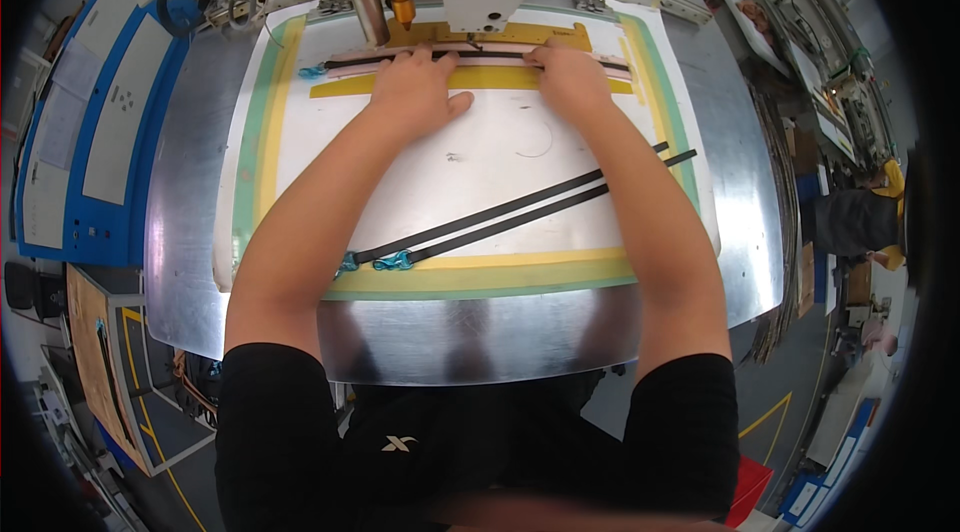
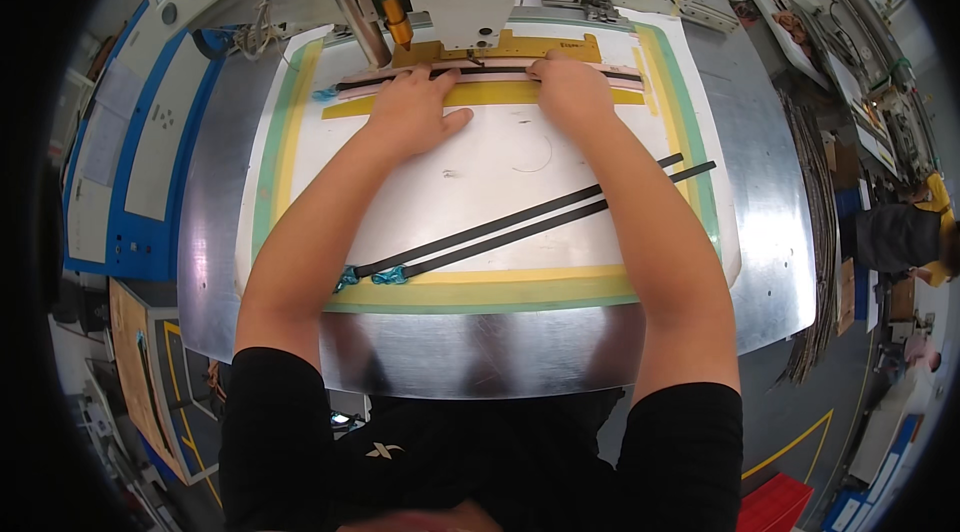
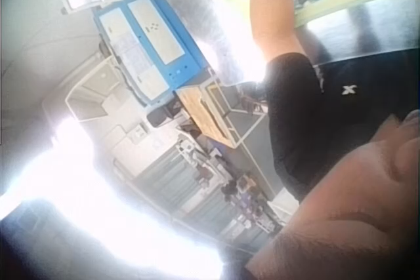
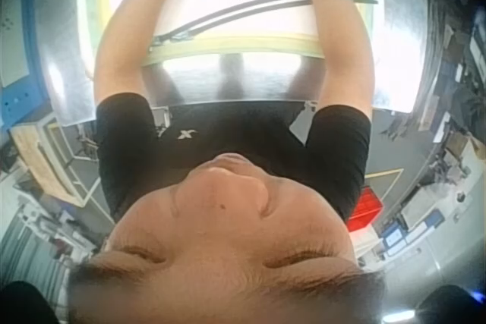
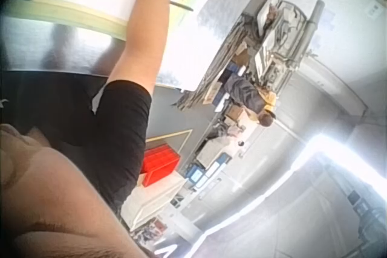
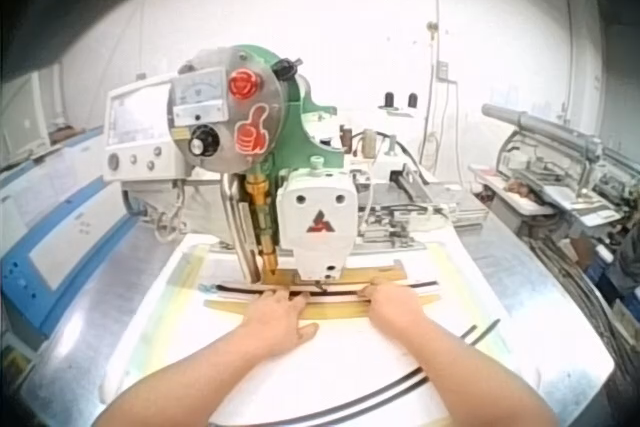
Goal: Using an industrial sewing machine to assemble and finish black leather straps.
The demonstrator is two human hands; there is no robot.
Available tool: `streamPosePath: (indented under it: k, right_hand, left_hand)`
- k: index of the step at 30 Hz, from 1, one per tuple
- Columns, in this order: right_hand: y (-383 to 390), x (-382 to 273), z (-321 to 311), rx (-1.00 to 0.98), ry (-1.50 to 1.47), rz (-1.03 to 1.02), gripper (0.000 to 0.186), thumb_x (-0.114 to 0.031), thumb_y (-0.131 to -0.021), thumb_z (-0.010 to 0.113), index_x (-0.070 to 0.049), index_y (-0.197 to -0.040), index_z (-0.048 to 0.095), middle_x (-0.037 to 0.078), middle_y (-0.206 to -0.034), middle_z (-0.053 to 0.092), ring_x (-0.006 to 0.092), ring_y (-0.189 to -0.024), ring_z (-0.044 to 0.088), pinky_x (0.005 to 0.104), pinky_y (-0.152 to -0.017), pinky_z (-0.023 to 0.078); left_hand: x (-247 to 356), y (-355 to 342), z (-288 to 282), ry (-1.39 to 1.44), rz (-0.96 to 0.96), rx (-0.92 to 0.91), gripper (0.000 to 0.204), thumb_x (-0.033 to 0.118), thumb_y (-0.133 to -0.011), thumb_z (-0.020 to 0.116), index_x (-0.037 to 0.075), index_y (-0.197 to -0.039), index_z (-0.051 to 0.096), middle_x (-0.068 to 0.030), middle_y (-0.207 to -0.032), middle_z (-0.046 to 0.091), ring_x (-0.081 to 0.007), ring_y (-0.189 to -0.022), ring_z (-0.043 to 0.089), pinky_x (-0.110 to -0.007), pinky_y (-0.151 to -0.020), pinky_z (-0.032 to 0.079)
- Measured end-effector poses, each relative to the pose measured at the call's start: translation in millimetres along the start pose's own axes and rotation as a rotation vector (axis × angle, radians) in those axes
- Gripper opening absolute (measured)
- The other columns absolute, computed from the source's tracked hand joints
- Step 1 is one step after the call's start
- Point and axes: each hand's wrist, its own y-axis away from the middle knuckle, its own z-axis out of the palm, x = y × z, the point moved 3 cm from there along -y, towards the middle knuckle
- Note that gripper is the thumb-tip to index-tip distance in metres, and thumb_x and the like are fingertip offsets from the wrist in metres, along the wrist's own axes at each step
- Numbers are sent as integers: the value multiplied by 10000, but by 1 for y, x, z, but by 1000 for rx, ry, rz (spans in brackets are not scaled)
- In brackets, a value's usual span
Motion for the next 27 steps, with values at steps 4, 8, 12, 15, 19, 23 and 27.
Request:
streamPosePath:
  k: [4, 8, 12, 15, 19, 23, 27]
  right_hand:
    - [3, 19, -7, -15, 38, 31, 353, -49, -920, 538, -158, -1155, 778, 78, -1146, 694, 316, -1101, 681, 435, -923, 555]
    - [5, 21, -12, -27, 27, 59, 347, -44, -918, 538, -151, -1143, 779, 79, -1141, 693, 316, -1102, 684, 442, -923, 557]
    - [5, 14, -8, -22, 41, 51, 345, -38, -913, 540, -137, -1153, 769, 88, -1156, 688, 328, -1101, 690, 450, -925, 561]
    - [4, 15, -7, -40, 56, 37, 346, -39, -909, 543, -126, -1162, 762, 97, -1169, 684, 332, -1100, 693, 450, -926, 564]
    - [3, 16, -3, -15, 38, -1, 340, -40, -906, 546, -117, -1159, 760, 108, -1170, 679, 332, -1088, 697, 450, -918, 565]
    - [2, 16, 0, -24, 16, -9, 335, -42, -909, 545, -116, -1155, 760, 112, -1160, 674, 333, -1071, 699, 457, -905, 567]
    - [2, 21, 2, -13, 14, -25, 327, -43, -906, 555, -117, -1148, 761, 111, -1147, 672, 329, -1059, 701, 463, -891, 570]
  left_hand:
    - [6, -4, -8, -13, -20, -94, 649, 531, -956, 616, 117, -1456, 595, -223, -1444, 571, -401, -1327, 562, -474, -1131, 435]
    - [5, -10, -1, 2, 35, -91, 647, 532, -950, 621, 117, -1445, 601, -220, -1426, 582, -394, -1327, 560, -481, -1121, 437]
    - [13, -11, -2, -5, 38, -81, 650, 530, -943, 628, 92, -1423, 611, -214, -1402, 594, -370, -1303, 581, -478, -1101, 451]
    - [25, -13, -10, -14, 31, -91, 660, 527, -941, 629, 57, -1404, 616, -216, -1368, 609, -365, -1277, 600, -469, -1086, 466]
    - [30, -21, -5, 10, 22, -135, 659, 550, -929, 640, 104, -1414, 621, -226, -1332, 626, -381, -1257, 610, -479, -1073, 473]
    - [40, -25, 2, 15, 10, -78, 676, 584, -911, 656, 138, -1418, 628, -227, -1336, 629, -389, -1247, 613, -475, -1066, 472]
    - [65, -26, -6, -60, -21, -14, 712, 591, -905, 666, 76, -1395, 633, -223, -1334, 635, -383, -1235, 619, -452, -1063, 471]
